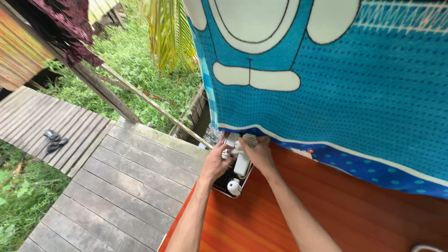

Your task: The person untangles several power strips and extension cords by hand, moving them around a table and pulling individual cables through the mess.

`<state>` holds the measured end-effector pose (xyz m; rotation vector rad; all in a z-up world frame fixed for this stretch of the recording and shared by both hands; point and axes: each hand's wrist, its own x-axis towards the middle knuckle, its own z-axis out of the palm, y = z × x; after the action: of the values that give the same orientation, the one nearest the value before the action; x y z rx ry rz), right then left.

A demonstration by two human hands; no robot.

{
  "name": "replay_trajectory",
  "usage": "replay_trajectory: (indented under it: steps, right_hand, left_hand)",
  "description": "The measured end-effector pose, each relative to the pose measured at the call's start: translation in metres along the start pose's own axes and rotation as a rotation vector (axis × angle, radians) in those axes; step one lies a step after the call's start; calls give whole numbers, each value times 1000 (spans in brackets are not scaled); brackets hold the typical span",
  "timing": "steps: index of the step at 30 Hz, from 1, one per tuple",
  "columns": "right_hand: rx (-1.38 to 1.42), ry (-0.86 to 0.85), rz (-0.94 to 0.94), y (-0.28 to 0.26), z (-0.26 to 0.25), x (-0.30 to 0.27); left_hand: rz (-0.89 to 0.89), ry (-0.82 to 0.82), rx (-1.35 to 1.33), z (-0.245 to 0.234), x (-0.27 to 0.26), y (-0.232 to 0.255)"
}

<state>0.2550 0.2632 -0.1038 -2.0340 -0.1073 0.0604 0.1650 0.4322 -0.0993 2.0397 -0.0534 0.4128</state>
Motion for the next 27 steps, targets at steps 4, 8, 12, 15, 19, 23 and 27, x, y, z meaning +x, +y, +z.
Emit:
replay_trajectory:
  steps: [4, 8, 12, 15, 19, 23, 27]
  right_hand:
    - [-2, -17, 47, 13, 11, 10]
    - [126, -8, 140, 12, 14, 15]
    - [240, -8, 236, 6, 7, 12]
    - [239, -43, 224, 2, 5, 4]
    - [141, -31, 216, -3, 4, 2]
    - [18, 60, 125, 12, 20, 3]
    - [-92, 115, -70, 19, 35, -2]
  left_hand:
    - [-31, -11, -38, 3, 5, -5]
    - [-44, -35, 43, 0, 9, -3]
    - [-138, -95, -21, -6, 9, -2]
    - [-254, -133, 10, -5, 6, -5]
    - [-269, -167, -221, -6, 15, -18]
    - [-186, -202, -126, -6, 17, -27]
    - [-114, -209, -129, -7, 15, -34]
